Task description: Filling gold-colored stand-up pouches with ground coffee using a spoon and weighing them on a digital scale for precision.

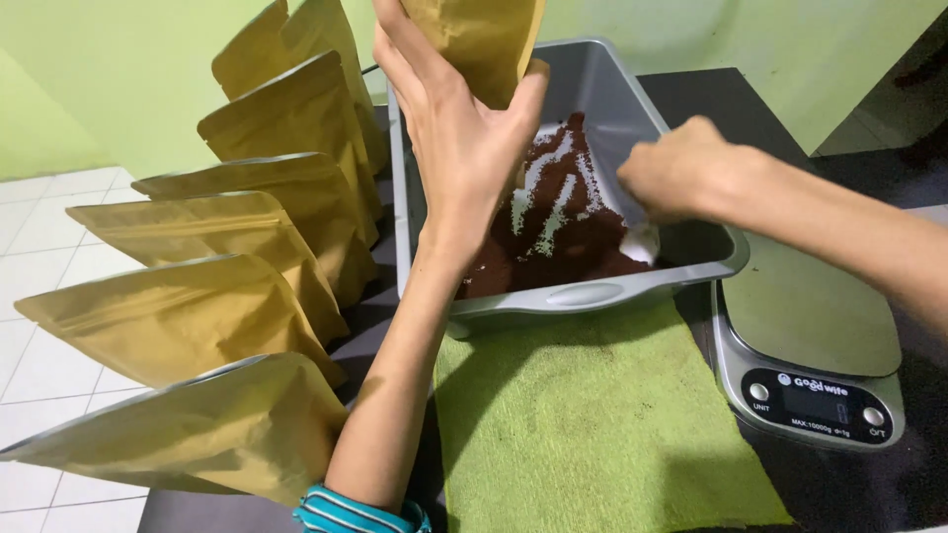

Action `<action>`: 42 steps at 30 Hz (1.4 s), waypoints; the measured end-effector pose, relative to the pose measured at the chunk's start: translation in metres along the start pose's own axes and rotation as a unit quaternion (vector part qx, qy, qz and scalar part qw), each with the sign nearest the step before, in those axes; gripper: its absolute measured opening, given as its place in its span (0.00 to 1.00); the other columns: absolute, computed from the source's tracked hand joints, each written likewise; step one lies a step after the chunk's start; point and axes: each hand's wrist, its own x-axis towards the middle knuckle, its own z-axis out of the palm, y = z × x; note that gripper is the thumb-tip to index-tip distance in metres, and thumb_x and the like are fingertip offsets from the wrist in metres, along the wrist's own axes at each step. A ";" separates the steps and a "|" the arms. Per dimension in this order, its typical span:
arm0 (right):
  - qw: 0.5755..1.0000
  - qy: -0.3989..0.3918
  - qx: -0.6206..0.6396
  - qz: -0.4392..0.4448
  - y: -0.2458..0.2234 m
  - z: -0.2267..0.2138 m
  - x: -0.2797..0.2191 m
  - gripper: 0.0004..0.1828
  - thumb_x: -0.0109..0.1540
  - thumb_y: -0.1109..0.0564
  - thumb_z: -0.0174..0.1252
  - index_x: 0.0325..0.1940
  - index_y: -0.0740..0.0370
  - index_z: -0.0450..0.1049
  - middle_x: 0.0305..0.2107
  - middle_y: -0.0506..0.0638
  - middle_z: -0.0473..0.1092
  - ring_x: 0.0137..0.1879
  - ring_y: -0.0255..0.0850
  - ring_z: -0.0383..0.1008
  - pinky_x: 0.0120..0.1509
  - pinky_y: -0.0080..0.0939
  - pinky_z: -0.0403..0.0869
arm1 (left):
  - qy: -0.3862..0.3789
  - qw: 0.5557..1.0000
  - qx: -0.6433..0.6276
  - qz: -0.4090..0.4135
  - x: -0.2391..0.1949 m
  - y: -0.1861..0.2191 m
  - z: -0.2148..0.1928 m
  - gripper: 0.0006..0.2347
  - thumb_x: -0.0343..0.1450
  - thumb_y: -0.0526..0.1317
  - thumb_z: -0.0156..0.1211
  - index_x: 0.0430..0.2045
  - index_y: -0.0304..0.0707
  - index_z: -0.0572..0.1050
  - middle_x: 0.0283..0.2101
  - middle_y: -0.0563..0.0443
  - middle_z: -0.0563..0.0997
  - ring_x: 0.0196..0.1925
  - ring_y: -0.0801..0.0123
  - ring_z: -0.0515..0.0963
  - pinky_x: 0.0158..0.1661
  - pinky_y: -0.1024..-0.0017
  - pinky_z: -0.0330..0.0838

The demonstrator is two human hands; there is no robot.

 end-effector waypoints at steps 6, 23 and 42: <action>0.996 -0.043 0.050 -0.062 -0.016 0.006 0.002 0.15 0.57 0.47 0.55 0.45 0.50 0.76 0.43 0.46 0.78 0.48 0.49 0.80 0.46 0.49 0.75 | 0.006 1.000 -0.002 -0.016 0.001 0.011 -0.008 0.41 0.63 0.47 0.61 0.69 0.43 0.42 0.67 0.33 0.60 0.66 0.39 0.72 0.58 0.48 0.72; 0.892 0.029 0.401 -0.208 -0.100 -0.012 0.017 0.11 0.62 0.51 0.59 0.45 0.48 0.84 0.41 0.47 0.80 0.44 0.41 0.79 0.46 0.38 0.76 | -0.035 0.997 -0.029 -0.065 -0.001 0.023 -0.015 0.41 0.65 0.74 0.43 0.70 0.62 0.39 0.73 0.35 0.60 0.64 0.38 0.81 0.51 0.45 0.80; 0.858 0.126 0.365 -0.339 -0.078 0.000 0.021 0.15 0.66 0.45 0.55 0.38 0.56 0.81 0.30 0.50 0.80 0.34 0.43 0.76 0.42 0.44 0.71 | 0.001 0.997 -0.070 -0.019 0.010 0.001 -0.008 0.23 0.73 0.41 0.55 0.64 0.54 0.60 0.61 0.41 0.68 0.48 0.69 0.85 0.48 0.66 0.82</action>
